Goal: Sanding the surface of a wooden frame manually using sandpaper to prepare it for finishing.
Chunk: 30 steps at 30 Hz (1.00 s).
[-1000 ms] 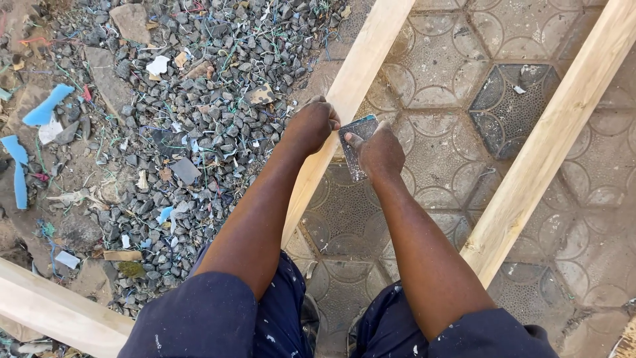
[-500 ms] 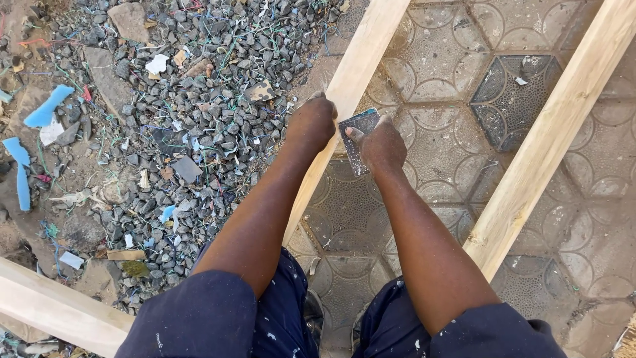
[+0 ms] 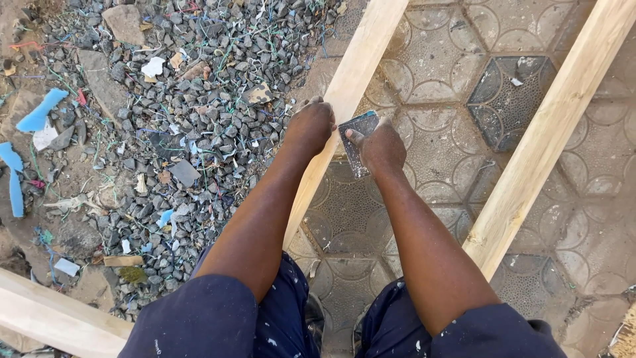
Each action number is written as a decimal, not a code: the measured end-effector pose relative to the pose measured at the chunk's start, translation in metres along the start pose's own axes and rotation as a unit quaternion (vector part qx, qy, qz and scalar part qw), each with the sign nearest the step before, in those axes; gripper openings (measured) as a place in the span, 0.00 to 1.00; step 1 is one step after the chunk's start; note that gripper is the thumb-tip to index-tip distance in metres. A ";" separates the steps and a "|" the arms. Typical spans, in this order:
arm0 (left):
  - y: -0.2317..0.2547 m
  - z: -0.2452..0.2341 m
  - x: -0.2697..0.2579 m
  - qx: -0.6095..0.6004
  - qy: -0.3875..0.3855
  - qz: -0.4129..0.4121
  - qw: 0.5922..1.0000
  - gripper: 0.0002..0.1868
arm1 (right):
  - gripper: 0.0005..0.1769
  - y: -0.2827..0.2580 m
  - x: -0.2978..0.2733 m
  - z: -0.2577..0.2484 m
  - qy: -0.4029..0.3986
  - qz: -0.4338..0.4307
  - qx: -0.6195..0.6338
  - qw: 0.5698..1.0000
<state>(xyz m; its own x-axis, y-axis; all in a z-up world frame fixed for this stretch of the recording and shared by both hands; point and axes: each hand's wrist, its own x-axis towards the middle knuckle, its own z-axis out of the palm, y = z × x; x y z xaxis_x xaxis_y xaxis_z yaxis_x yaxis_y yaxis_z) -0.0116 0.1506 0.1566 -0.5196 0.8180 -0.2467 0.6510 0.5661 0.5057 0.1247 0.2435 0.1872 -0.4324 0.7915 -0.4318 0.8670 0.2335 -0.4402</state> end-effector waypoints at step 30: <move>-0.037 -0.019 0.002 -0.226 0.032 -0.080 0.970 0.21 | 0.45 0.007 0.002 0.009 -0.009 0.016 -0.033 0.999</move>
<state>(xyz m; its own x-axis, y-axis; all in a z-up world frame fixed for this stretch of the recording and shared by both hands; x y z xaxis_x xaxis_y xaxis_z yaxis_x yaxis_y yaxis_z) -0.0472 0.1292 0.1536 -0.6362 0.7078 -0.3070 0.2584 0.5705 0.7796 0.1273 0.2420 0.1767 -0.4088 0.7888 -0.4591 0.8945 0.2464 -0.3731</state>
